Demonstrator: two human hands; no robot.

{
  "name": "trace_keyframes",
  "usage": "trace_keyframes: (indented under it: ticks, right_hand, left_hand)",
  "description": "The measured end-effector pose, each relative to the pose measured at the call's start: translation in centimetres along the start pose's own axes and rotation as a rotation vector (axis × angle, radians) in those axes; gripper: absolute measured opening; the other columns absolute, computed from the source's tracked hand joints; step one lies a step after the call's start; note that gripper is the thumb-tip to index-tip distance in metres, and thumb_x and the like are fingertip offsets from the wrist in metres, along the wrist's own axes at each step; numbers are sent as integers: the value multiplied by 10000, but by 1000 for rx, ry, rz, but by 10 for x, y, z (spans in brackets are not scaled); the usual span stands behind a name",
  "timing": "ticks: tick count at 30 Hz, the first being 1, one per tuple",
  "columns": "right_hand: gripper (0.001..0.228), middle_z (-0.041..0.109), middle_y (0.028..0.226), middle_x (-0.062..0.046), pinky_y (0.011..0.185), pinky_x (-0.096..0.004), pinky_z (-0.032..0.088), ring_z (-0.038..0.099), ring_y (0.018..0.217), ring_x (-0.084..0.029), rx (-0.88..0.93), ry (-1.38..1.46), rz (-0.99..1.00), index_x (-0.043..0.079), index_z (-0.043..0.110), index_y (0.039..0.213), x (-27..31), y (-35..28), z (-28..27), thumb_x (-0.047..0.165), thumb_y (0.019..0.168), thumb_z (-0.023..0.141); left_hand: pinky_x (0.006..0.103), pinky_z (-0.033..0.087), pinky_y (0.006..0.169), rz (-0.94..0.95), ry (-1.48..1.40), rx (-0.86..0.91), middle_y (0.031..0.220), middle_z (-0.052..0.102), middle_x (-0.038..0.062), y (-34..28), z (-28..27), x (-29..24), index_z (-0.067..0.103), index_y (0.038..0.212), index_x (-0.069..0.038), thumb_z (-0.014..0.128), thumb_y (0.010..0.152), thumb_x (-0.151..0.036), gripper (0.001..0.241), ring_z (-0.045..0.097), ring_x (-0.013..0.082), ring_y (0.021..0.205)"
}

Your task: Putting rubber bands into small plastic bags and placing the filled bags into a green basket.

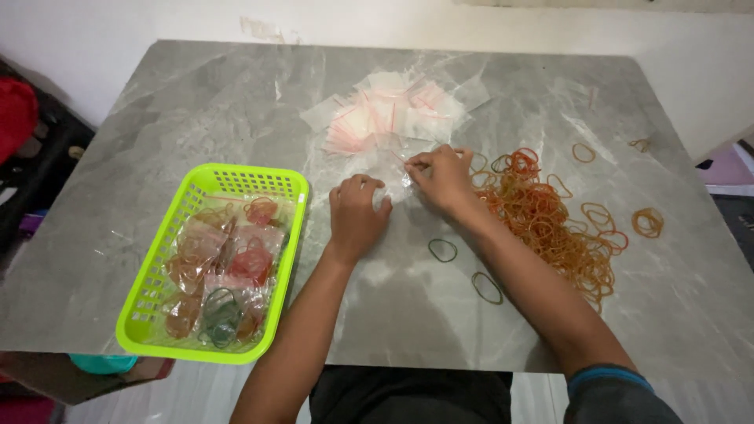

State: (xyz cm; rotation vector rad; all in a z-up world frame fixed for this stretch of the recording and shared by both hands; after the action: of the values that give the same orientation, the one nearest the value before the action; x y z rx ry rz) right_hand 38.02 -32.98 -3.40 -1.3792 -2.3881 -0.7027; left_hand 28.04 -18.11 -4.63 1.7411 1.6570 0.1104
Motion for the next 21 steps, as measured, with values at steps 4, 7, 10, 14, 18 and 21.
trace_keyframes:
  ticks: [4,7,10,14,18,21]
  right_hand:
    - [132,754,884,-13,1043,-494,295,648,963,-242,-22,73,-71,176,779,1025,15,-7,-27,264,963,703]
    - [109,765,910,-38,964,-456,326,665,943,-265,-54,228,-84,161,776,1006,8,-19,-36,234,938,734]
    - [139,749,908,-104,945,-444,399,668,934,-296,-51,303,-115,125,774,1005,-11,-41,-30,237,925,752]
    - [95,732,796,-84,851,-359,454,675,807,-278,-122,293,-157,143,771,899,-16,-88,-42,209,841,808]
    - [76,749,780,94,846,-232,364,677,732,-60,-244,262,-197,291,799,926,-10,-130,-59,264,856,812]
    - [94,785,825,-52,875,-293,464,730,798,-171,-258,405,-123,137,796,936,-39,-138,-35,134,846,773]
  left_hand:
    - [486,462,969,-45,-56,11,1044,637,53,-2,-14,-12,695,1094,-147,736,882,-247,238,644,258,1057]
    - [464,468,960,-75,-88,15,1062,627,55,-4,-20,-20,678,1165,-148,702,928,-285,275,639,248,1044]
    - [461,478,929,-116,-183,48,1042,616,64,-8,-20,-28,665,1186,-131,667,949,-329,309,644,270,1029]
    - [406,522,749,-117,-263,59,742,621,-2,-20,6,-33,678,1000,-176,661,916,-411,250,684,240,746]
    - [374,550,601,-47,-357,266,622,687,-1,-22,12,-72,681,764,-169,630,939,-487,366,703,243,583]
    - [389,515,548,-90,-443,419,561,630,41,-17,6,-98,674,705,-121,576,981,-527,501,652,279,518]
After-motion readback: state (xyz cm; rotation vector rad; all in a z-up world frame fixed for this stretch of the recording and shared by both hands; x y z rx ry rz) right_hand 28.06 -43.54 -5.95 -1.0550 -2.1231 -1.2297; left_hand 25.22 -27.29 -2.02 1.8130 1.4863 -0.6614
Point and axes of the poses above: each hand's wrist, its own y-axis towards the middle knuckle, its own z-axis out of the palm, x = y × z, the point moved 7 cm from there along y, towards the middle knuckle
